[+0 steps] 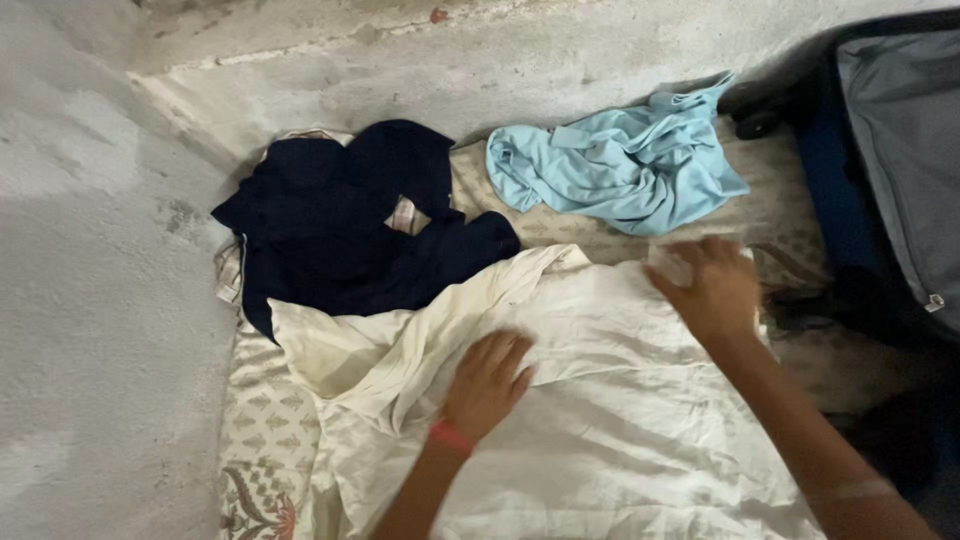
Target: The person folds a dark shirt and a white shirt on a bed and places them into an open suitcase.
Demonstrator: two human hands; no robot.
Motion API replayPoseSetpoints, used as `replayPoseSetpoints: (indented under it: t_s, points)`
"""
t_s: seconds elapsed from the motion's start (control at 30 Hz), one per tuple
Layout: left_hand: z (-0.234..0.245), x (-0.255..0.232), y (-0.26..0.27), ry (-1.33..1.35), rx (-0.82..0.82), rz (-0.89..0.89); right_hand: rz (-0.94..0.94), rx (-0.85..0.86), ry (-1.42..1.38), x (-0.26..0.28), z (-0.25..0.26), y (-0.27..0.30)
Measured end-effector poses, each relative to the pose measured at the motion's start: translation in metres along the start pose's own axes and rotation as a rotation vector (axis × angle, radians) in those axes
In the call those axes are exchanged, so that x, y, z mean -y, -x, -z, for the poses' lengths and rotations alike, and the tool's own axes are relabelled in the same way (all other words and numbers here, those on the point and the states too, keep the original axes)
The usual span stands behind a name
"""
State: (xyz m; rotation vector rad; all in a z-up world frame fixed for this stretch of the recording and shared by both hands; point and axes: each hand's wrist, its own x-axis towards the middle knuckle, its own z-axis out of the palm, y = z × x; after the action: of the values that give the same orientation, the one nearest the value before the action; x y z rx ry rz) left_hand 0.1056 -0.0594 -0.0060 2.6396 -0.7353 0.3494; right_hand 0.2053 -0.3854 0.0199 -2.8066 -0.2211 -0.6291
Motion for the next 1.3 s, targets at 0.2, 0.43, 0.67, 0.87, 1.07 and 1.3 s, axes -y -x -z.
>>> replayPoseSetpoints:
  t_s: [0.2,0.43,0.67,0.87,1.07,1.3]
  points:
    - [-0.064,-0.007,-0.059,0.056,0.038,0.141,-0.695,0.179,-0.46,-0.073,-0.06,-0.041]
    - [-0.063,-0.007,-0.058,-0.004,0.083,0.143,-1.036,-0.064,-0.881,-0.154,-0.06,-0.029]
    - [-0.058,-0.009,-0.061,0.001,0.101,0.14,0.027,0.177,-0.247,-0.105,-0.024,-0.034]
    - [-0.061,-0.011,-0.056,-0.032,0.045,0.107,0.046,0.283,-0.114,-0.079,-0.005,-0.037]
    - [-0.069,-0.04,-0.061,0.099,0.008,0.103,-0.167,-0.022,-0.197,-0.05,0.007,0.0]
    - [-0.09,-0.114,-0.105,0.238,-0.113,-0.012,-0.283,-0.023,0.02,-0.06,-0.039,0.039]
